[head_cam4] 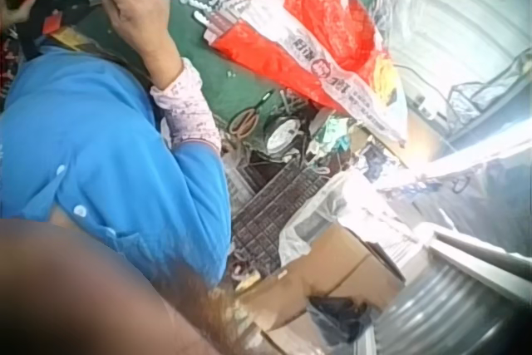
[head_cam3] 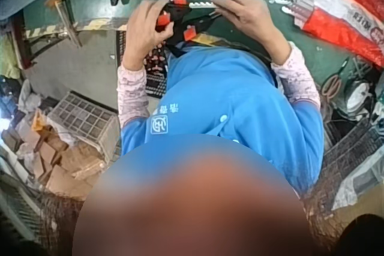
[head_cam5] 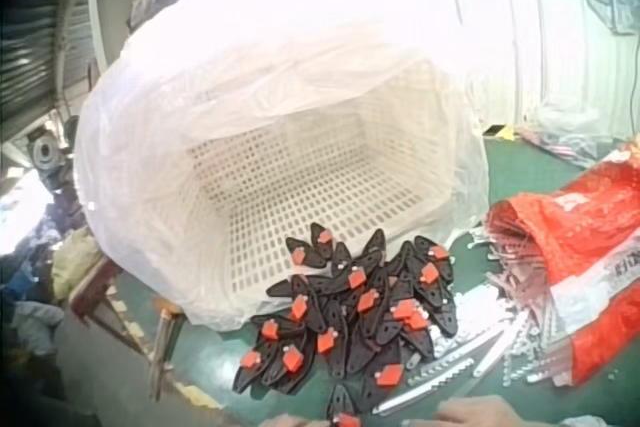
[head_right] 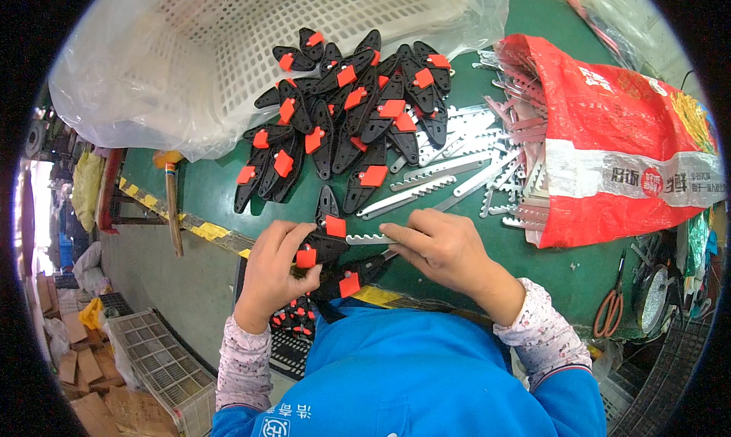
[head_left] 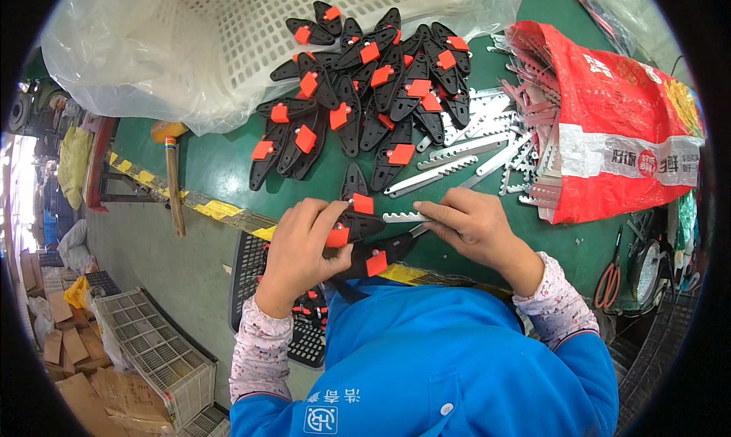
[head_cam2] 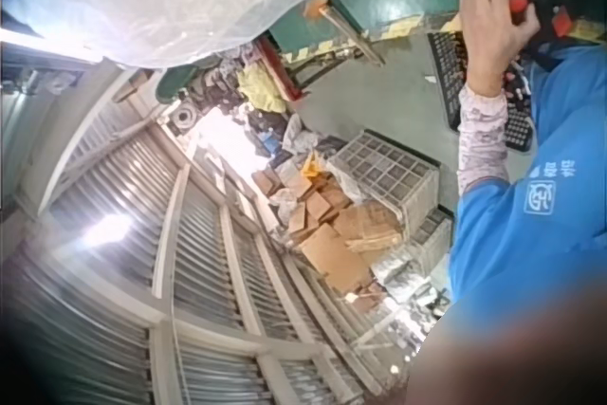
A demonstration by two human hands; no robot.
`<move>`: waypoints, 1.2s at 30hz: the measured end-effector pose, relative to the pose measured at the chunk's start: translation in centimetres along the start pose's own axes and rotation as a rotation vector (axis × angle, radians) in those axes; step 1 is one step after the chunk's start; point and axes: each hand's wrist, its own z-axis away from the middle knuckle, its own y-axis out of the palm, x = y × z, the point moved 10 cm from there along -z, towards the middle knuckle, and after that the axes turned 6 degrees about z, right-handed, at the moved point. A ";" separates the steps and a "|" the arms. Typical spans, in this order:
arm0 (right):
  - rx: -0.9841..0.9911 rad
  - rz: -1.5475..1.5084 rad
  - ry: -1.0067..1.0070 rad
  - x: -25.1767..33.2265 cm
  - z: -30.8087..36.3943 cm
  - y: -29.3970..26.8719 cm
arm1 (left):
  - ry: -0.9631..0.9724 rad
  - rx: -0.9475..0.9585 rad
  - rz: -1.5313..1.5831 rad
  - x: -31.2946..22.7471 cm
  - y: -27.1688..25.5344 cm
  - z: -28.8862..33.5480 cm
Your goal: The person repeatedly picks up black plastic clips with red inserts and metal blades, inserts the blades into the clips, and places the assembled units into a white basket. The person continues this assembly cycle throughout the clip.
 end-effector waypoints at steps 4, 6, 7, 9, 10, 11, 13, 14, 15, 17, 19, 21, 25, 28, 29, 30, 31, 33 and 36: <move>0.010 0.179 -0.084 0.7 -0.1 -0.9 | 0.000 -0.021 0.045 -0.2 0.7 0.7; 0.015 0.222 -0.110 0.9 0.1 -1.1 | 0.037 -0.048 0.074 -0.5 0.8 0.8; 0.018 0.250 -0.127 1.1 0.1 -1.1 | 0.026 -0.038 0.079 -0.6 1.1 0.7; 0.028 0.305 -0.162 1.5 0.2 -1.0 | 0.004 -0.017 0.090 -0.8 1.7 0.6; 0.045 0.287 -0.194 2.0 0.2 -1.0 | 0.002 0.013 0.119 -1.2 2.2 0.5; 0.061 0.271 -0.226 2.7 -0.1 -1.2 | 0.001 0.043 0.149 -1.9 2.6 0.4; 0.031 0.260 -0.260 3.3 0.0 -0.8 | 0.036 0.072 0.183 -3.4 3.1 0.1; 0.026 0.268 -0.199 2.6 -0.2 -1.2 | 0.038 0.052 0.159 -3.4 2.9 0.2; 0.021 0.277 -0.137 1.8 -0.5 -1.8 | 0.039 0.031 0.135 -3.2 2.7 0.4; 0.046 0.219 -0.061 0.3 -0.3 -2.1 | 0.054 0.007 0.113 -3.1 2.3 0.4; 0.097 0.119 -0.071 1.3 0.1 -1.1 | 0.059 0.037 0.135 -4.1 2.8 0.2; 0.109 0.043 -0.062 1.9 0.3 -0.7 | 0.052 0.046 0.150 -4.8 3.1 0.1; 0.120 -0.098 -0.011 1.4 0.2 -0.8 | -0.006 0.025 0.171 -4.6 3.9 0.5; 0.093 -0.116 -0.006 0.9 -0.3 -0.5 | 0.022 -0.016 0.054 -4.7 3.9 0.4; 0.067 -0.034 -0.009 -0.3 -0.4 0.1 | 0.050 -0.029 -0.005 -4.9 3.9 0.2; 0.041 0.040 -0.021 -1.2 -0.9 0.4 | 0.048 -0.012 -0.004 -4.9 4.1 0.2; 0.032 0.130 0.006 -2.0 -1.6 0.6 | 0.046 0.006 -0.004 -4.9 4.3 0.2; 0.058 0.223 0.012 -3.5 -2.5 2.1 | 0.022 -0.005 0.033 -4.4 3.8 0.3; 0.158 0.158 0.078 -3.8 -3.1 3.8 | -0.043 -0.197 0.138 -2.0 2.2 0.6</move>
